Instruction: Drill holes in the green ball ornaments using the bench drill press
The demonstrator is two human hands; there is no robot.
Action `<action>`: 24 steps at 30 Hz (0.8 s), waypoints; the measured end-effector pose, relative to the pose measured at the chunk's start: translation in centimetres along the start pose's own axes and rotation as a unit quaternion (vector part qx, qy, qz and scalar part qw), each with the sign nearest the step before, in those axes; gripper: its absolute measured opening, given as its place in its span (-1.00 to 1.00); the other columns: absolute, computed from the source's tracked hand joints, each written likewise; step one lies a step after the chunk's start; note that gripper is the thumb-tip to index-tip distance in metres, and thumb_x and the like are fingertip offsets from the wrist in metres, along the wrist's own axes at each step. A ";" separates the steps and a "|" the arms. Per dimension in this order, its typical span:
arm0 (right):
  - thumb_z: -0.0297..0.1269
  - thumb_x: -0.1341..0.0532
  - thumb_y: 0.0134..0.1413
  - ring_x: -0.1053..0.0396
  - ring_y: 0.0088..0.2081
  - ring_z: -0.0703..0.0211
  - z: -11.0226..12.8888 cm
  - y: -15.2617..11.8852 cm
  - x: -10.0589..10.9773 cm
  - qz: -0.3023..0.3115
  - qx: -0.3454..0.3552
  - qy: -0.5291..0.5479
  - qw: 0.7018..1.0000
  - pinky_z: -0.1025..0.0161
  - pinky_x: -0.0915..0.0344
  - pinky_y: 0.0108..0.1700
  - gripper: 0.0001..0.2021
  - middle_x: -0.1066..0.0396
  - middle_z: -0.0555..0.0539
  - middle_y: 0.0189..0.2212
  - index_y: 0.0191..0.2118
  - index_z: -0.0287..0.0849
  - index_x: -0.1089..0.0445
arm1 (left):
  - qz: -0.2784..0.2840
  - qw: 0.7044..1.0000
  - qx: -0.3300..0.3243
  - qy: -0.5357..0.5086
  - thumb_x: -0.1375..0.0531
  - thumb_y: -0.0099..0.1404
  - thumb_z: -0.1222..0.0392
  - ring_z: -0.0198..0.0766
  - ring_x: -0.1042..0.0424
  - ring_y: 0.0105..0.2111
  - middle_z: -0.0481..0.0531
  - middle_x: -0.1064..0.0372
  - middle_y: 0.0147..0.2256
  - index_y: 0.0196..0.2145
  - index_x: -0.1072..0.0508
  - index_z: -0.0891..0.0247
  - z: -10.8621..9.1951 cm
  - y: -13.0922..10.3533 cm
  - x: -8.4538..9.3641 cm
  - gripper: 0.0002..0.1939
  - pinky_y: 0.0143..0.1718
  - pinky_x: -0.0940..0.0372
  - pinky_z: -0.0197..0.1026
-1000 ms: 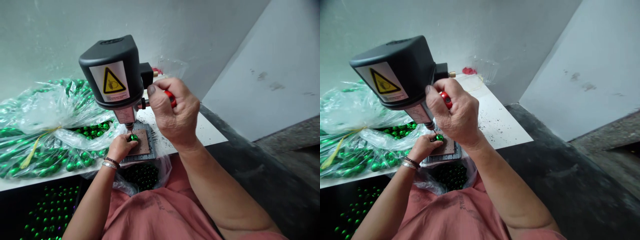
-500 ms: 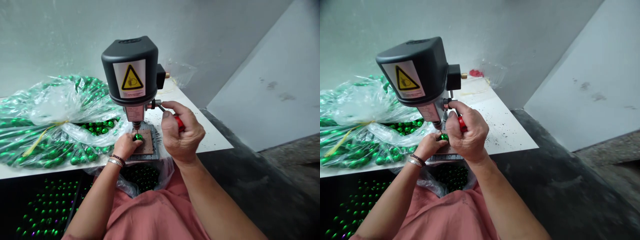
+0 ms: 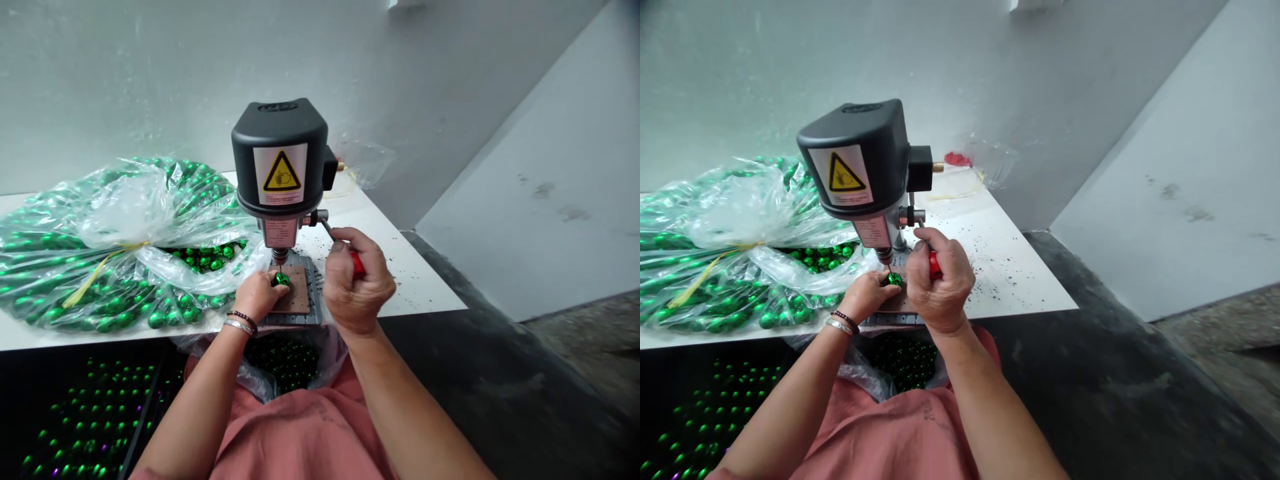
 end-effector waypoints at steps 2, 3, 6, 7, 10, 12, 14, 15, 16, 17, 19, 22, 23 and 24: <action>-0.44 -0.12 -0.01 -0.32 -0.48 0.39 -0.1 -0.1 -0.1 -0.002 -0.005 0.001 1.000 0.39 -0.28 -0.42 -0.79 -0.38 0.06 -0.47 -0.21 -0.12 -0.38 | 0.001 1.000 0.000 -0.010 -0.11 0.15 -0.01 -0.16 -0.42 -0.28 0.09 -0.47 -0.29 -0.28 -0.47 0.19 0.1 0.0 -0.1 -0.72 -0.31 -0.19 -0.24; -0.44 -0.12 -0.01 -0.32 -0.49 0.39 -0.1 -0.1 -0.1 -0.002 -0.006 0.000 1.000 0.38 -0.28 -0.43 -0.79 -0.38 0.06 -0.47 -0.22 -0.12 -0.38 | 0.000 1.000 0.003 -0.015 -0.12 0.14 -0.01 -0.16 -0.42 -0.28 0.09 -0.47 -0.29 -0.28 -0.47 0.19 0.1 0.0 -0.1 -0.72 -0.30 -0.19 -0.24; -0.44 -0.12 -0.01 -0.30 -0.50 0.40 -0.4 -0.5 -0.1 -0.004 -0.008 0.002 1.000 0.39 -0.26 -0.43 -0.78 -0.39 0.06 -0.44 -0.21 -0.10 -0.38 | 0.001 1.000 0.011 -0.024 -0.13 0.14 -0.01 -0.16 -0.42 -0.27 0.09 -0.47 -0.28 -0.26 -0.47 0.19 0.0 -0.1 0.0 -0.72 -0.29 -0.19 -0.24; -0.45 -0.12 -0.01 -0.30 -0.49 0.40 -0.6 -0.8 -0.1 -0.002 -0.009 0.003 1.000 0.39 -0.26 -0.42 -0.77 -0.38 0.06 -0.44 -0.21 -0.10 -0.38 | 0.003 1.000 0.013 -0.026 -0.13 0.14 0.00 -0.16 -0.42 -0.26 0.09 -0.47 -0.28 -0.26 -0.47 0.19 0.0 -0.1 0.0 -0.71 -0.29 -0.19 -0.24; -0.47 -0.11 -0.03 -0.28 -0.50 0.38 -1.2 -2.0 -0.2 0.024 -0.011 0.010 1.000 0.37 -0.25 -0.43 -0.78 -0.35 0.05 -0.48 -0.23 -0.12 -0.38 | 0.003 1.000 0.011 -0.029 -0.13 0.14 0.01 -0.16 -0.43 -0.27 0.10 -0.48 -0.28 -0.25 -0.47 0.19 0.0 -0.2 0.2 -0.71 -0.30 -0.19 -0.24; -0.47 -0.11 -0.02 -0.28 -0.50 0.37 -1.4 -2.3 -0.2 0.038 -0.010 0.014 0.999 0.37 -0.25 -0.43 -0.80 -0.34 0.04 -0.50 -0.26 -0.15 -0.38 | 0.000 0.999 0.005 -0.033 -0.12 0.14 0.01 -0.15 -0.43 -0.29 0.10 -0.48 -0.29 -0.26 -0.48 0.20 0.1 -0.2 0.1 -0.71 -0.32 -0.19 -0.23; -0.46 -0.11 -0.01 -0.29 -0.48 0.38 -1.0 -1.6 -0.1 0.028 -0.001 0.013 1.000 0.38 -0.25 -0.42 -0.82 -0.36 0.04 -0.48 -0.26 -0.16 -0.38 | -0.002 0.999 0.003 -0.042 -0.13 0.13 0.00 -0.16 -0.43 -0.32 0.09 -0.49 -0.32 -0.28 -0.48 0.19 0.2 0.0 0.0 -0.72 -0.35 -0.19 -0.24; -0.44 -0.11 0.00 -0.29 -0.48 0.39 -0.6 -0.7 0.0 0.016 0.007 0.011 1.000 0.39 -0.25 -0.41 -0.83 -0.37 0.04 -0.47 -0.26 -0.16 -0.38 | -0.001 0.999 0.005 -0.050 -0.14 0.12 0.00 -0.18 -0.43 -0.34 0.08 -0.49 -0.33 -0.29 -0.49 0.19 0.4 0.1 -0.1 -0.72 -0.36 -0.19 -0.25; -0.43 -0.11 0.01 -0.28 -0.48 0.41 0.0 0.4 0.0 0.003 0.018 0.006 1.000 0.39 -0.25 -0.40 -0.84 -0.38 0.04 -0.47 -0.27 -0.17 -0.39 | 0.001 0.998 0.008 -0.059 -0.14 0.11 0.01 -0.19 -0.42 -0.36 0.06 -0.49 -0.35 -0.28 -0.50 0.19 0.5 0.2 -0.3 -0.72 -0.37 -0.19 -0.25; -0.40 -0.12 0.02 -0.28 -0.49 0.41 0.5 1.6 0.0 -0.017 0.026 0.000 1.000 0.40 -0.24 -0.41 -0.86 -0.40 0.03 -0.46 -0.28 -0.18 -0.39 | 0.000 0.997 0.010 -0.071 -0.15 0.11 0.01 -0.21 -0.42 -0.38 0.05 -0.49 -0.37 -0.26 -0.50 0.19 0.6 0.2 -0.4 -0.71 -0.37 -0.19 -0.26; -0.33 -0.11 0.04 -0.23 -0.55 0.43 1.4 4.3 -0.3 -0.013 0.004 0.010 1.000 0.41 -0.20 -0.47 -0.86 -0.38 0.04 -0.52 -0.32 -0.21 -0.40 | -0.007 0.995 0.008 -0.102 -0.16 0.10 0.03 -0.22 -0.41 -0.38 0.03 -0.49 -0.37 -0.22 -0.50 0.19 0.9 -0.1 -0.4 -0.68 -0.35 -0.20 -0.26; -0.23 -0.10 0.06 -0.15 -0.59 0.45 1.9 7.0 -1.1 0.022 -0.028 0.026 0.999 0.40 -0.15 -0.51 -0.80 -0.27 0.08 -0.64 -0.42 -0.21 -0.41 | -0.003 0.986 -0.016 -0.165 -0.18 0.08 0.06 -0.24 -0.40 -0.32 0.00 -0.48 -0.31 -0.17 -0.50 0.20 1.2 -1.3 0.1 -0.65 -0.27 -0.22 -0.27; -0.22 -0.10 0.06 -0.13 -0.60 0.45 1.9 7.4 -1.2 0.027 -0.036 0.030 0.999 0.40 -0.15 -0.51 -0.79 -0.24 0.09 -0.65 -0.43 -0.21 -0.40 | 0.016 0.981 -0.034 -0.188 -0.19 0.07 0.07 -0.25 -0.40 -0.30 -0.03 -0.48 -0.29 -0.16 -0.50 0.19 1.3 -1.9 0.4 -0.64 -0.25 -0.22 -0.28; -0.22 -0.10 0.06 -0.12 -0.60 0.46 1.9 7.6 -1.3 0.028 -0.042 0.034 0.998 0.40 -0.15 -0.51 -0.79 -0.22 0.09 -0.65 -0.43 -0.21 -0.40 | 0.048 0.975 -0.054 -0.209 -0.20 0.07 0.07 -0.25 -0.40 -0.29 -0.05 -0.48 -0.28 -0.14 -0.49 0.19 1.3 -2.5 0.6 -0.63 -0.25 -0.22 -0.29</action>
Point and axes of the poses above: each hand's wrist, its own y-axis towards the middle knuckle, its own x-axis out of the back of the hand, z = x × y, the point moved 3 cm from there along y, towards the middle knuckle
